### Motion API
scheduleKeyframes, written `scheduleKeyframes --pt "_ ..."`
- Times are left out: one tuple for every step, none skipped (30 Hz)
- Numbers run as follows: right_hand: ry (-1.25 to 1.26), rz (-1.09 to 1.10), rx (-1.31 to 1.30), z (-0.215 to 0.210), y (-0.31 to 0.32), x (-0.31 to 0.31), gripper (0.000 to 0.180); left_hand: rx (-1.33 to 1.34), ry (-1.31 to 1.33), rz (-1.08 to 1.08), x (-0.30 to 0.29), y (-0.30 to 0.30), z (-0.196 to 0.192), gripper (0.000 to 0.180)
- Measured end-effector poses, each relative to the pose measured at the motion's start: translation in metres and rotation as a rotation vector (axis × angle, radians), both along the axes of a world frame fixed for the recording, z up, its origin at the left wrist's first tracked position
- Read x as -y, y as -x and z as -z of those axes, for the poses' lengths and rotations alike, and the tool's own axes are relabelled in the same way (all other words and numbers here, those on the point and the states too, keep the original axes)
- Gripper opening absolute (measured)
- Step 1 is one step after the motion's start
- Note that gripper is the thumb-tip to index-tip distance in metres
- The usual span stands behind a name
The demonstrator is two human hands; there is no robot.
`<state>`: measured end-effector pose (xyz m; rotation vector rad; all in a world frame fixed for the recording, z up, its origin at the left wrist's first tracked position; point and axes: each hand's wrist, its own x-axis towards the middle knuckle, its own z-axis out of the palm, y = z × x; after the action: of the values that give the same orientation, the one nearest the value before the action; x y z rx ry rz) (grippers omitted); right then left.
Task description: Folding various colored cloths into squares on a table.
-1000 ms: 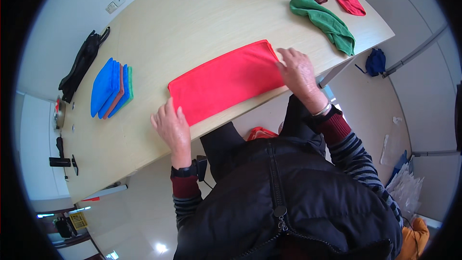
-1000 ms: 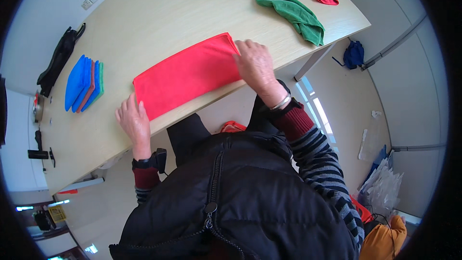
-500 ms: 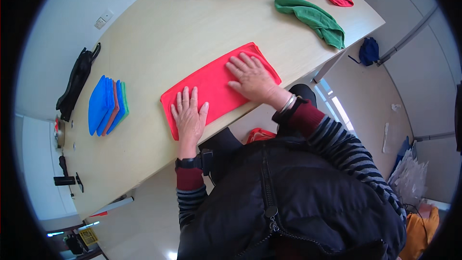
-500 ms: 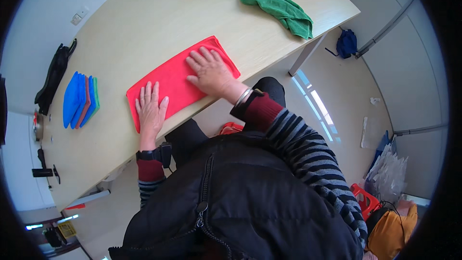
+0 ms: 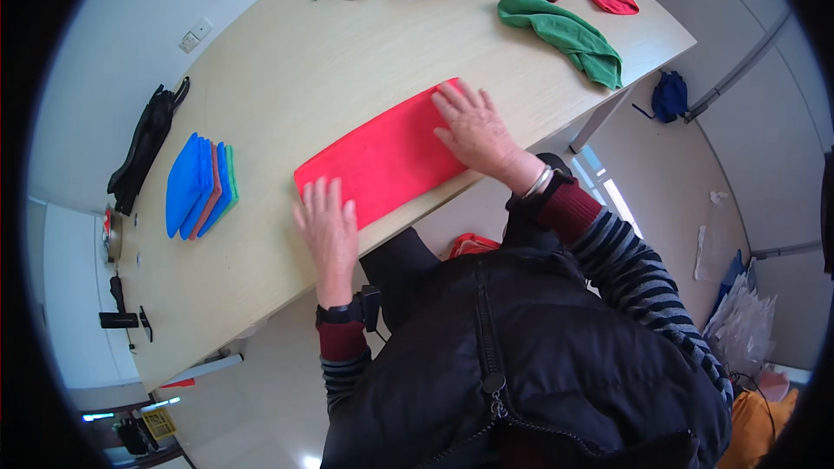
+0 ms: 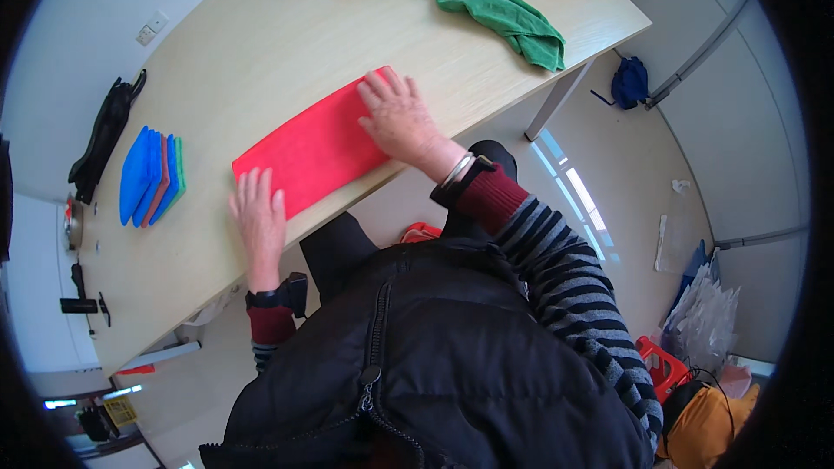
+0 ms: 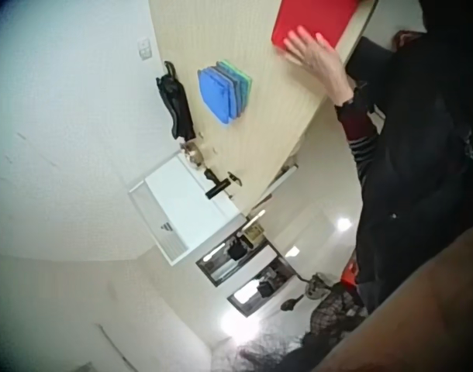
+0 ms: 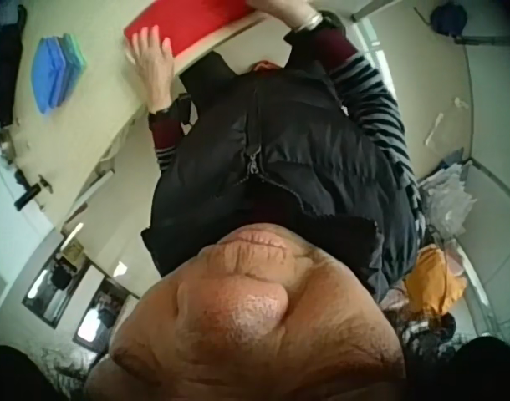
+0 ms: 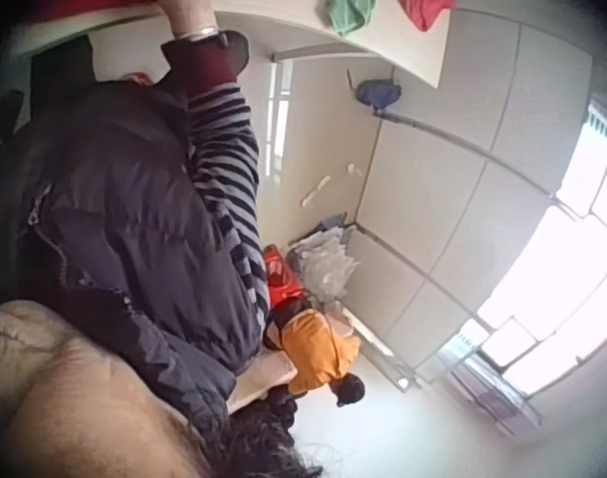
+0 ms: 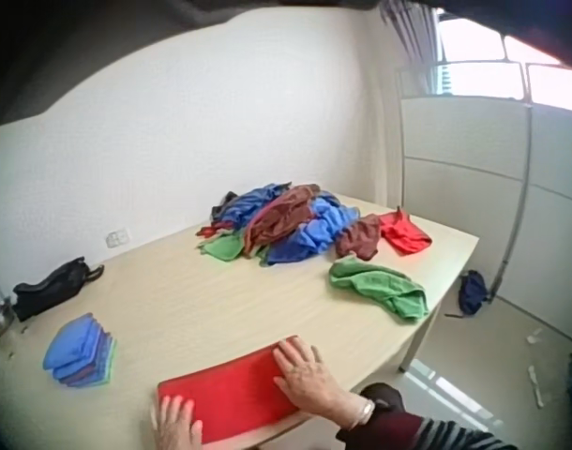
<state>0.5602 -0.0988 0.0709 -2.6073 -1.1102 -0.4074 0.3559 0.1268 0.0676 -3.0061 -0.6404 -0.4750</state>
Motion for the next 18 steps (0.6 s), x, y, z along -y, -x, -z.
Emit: scheduleKeyframes --pt "0.001 -0.001 -0.006 0.0 0.01 -0.007 0.059 0.067 0.099 0.201 0.015 -0.006 -0.01 0.043" --pt "0.015 -0.052 -0.031 0.0 0.021 -0.015 0.059 0.138 0.196 0.4 0.03 -0.012 -0.017 0.038" --pt "0.029 -0.102 -0.056 0.0 0.029 -0.022 0.059 0.135 0.196 0.398 0.044 -0.017 -0.015 0.038" --pt "0.041 -0.158 -0.08 -0.001 0.035 -0.027 0.059 0.155 0.191 0.468 0.058 -0.02 -0.014 0.036" --pt "0.04 -0.157 -0.083 0.002 0.036 -0.027 0.059 0.172 0.189 0.546 0.064 -0.022 -0.012 0.034" --pt "0.037 -0.176 -0.08 0.005 0.038 -0.027 0.058 0.169 0.19 0.547 0.063 -0.022 -0.011 0.034" --pt "0.034 -0.194 -0.077 0.009 0.038 -0.026 0.058 0.168 0.188 0.531 0.063 -0.022 -0.009 0.032" --pt "0.032 -0.212 -0.074 0.013 0.037 -0.025 0.057 0.167 0.186 0.514 0.063 -0.021 -0.008 0.03" --pt "0.033 -0.21 -0.077 0.016 0.034 -0.022 0.057 0.166 0.184 0.497 0.063 -0.02 -0.006 0.028" --pt "0.033 -0.17 -0.068 0.018 0.029 -0.016 0.057 0.164 0.186 0.497 0.06 -0.017 -0.005 0.028" --pt "0.032 -0.131 -0.059 0.02 0.023 -0.009 0.057 0.176 0.192 0.481 0.056 -0.012 -0.005 0.026" --pt "0.03 -0.094 -0.049 0.021 0.017 -0.002 0.057 0.188 0.195 0.463 0.05 -0.007 -0.005 0.024" --pt "0.03 -0.096 -0.051 0.022 0.011 0.004 0.057 0.201 0.198 0.445 0.044 -0.003 -0.006 0.021" --pt "0.03 -0.05 -0.045 0.025 0.007 0.014 0.057 0.198 0.203 0.444 0.04 0.0 -0.005 0.021" --pt "0.03 -0.004 -0.04 0.028 0.003 0.024 0.057 0.204 0.209 0.426 0.036 0.002 -0.004 0.02" --pt "0.03 0.043 -0.034 0.03 -0.001 0.032 0.057 0.211 0.215 0.408 0.031 0.005 -0.004 0.018" --pt "0.032 0.045 -0.038 0.03 -0.005 0.041 0.057 0.216 0.22 0.391 0.027 0.007 -0.003 0.016" --pt "0.034 0.078 -0.036 0.029 -0.008 0.05 0.057 0.213 0.223 0.394 0.022 0.009 -0.002 0.016"
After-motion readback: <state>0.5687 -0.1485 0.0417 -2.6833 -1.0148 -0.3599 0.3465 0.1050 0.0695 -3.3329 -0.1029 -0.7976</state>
